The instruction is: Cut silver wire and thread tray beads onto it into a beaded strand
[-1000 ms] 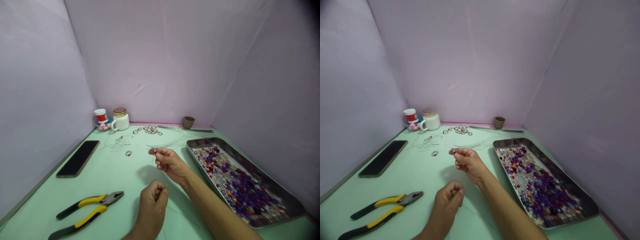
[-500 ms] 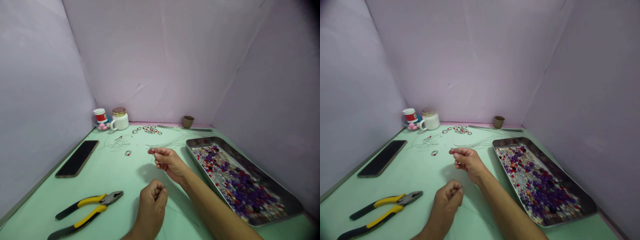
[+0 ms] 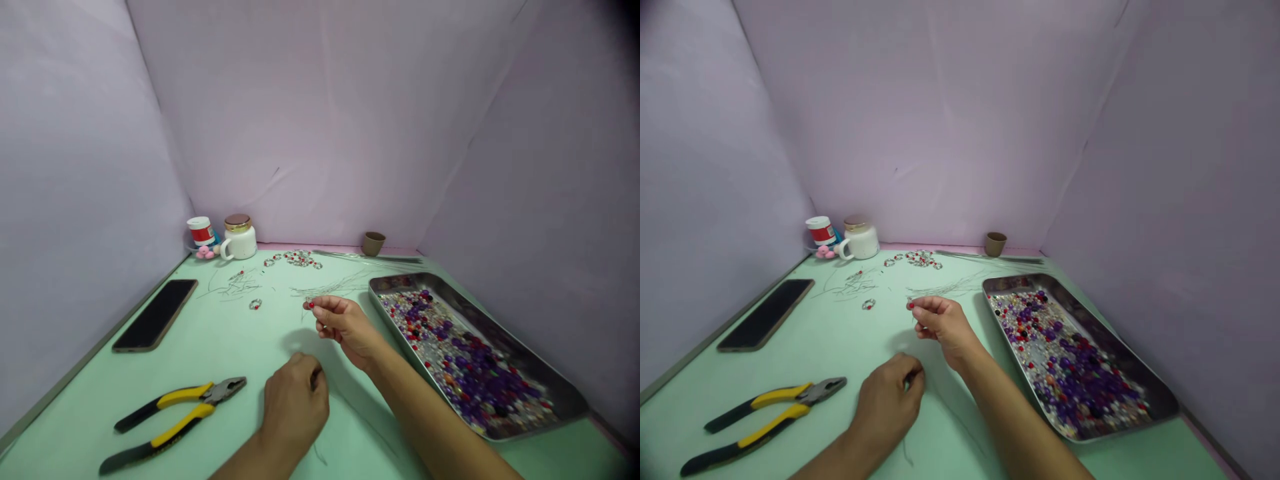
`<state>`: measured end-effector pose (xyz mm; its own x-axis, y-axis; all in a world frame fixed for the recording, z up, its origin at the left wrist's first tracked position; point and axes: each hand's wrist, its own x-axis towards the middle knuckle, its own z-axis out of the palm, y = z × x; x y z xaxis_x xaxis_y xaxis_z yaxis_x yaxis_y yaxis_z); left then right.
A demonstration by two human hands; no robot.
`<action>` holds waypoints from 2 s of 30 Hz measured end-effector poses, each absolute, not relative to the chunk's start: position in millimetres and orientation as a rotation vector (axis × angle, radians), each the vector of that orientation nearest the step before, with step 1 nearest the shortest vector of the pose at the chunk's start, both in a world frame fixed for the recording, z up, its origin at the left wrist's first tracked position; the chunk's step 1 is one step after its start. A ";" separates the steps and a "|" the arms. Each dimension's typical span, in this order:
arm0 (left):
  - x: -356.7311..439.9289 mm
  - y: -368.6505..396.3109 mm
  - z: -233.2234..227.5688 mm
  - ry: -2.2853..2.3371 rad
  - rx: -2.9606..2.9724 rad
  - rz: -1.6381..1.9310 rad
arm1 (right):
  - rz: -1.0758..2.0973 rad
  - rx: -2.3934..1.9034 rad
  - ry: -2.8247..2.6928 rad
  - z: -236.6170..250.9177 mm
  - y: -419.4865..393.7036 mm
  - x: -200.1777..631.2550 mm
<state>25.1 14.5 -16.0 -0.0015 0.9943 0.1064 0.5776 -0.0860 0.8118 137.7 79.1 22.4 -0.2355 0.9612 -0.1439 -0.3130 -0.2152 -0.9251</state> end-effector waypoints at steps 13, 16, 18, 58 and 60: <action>10.6 35.4 26.4 0.952 0.862 1.109 | 1.210 -1.195 -1.282 27.0 48.6 145.8; 12.4 35.3 24.6 0.941 0.856 1.101 | 1.209 -1.200 -1.347 26.0 50.4 146.4; 12.5 35.9 24.6 0.963 0.782 1.099 | 1.213 -1.194 -1.398 24.7 50.7 147.1; 8.3 32.9 31.3 1.067 0.933 1.106 | 0.983 -1.157 -1.601 27.9 43.9 147.8; 8.1 33.2 29.9 1.063 0.931 1.098 | 0.997 -1.161 -1.603 27.8 43.8 148.3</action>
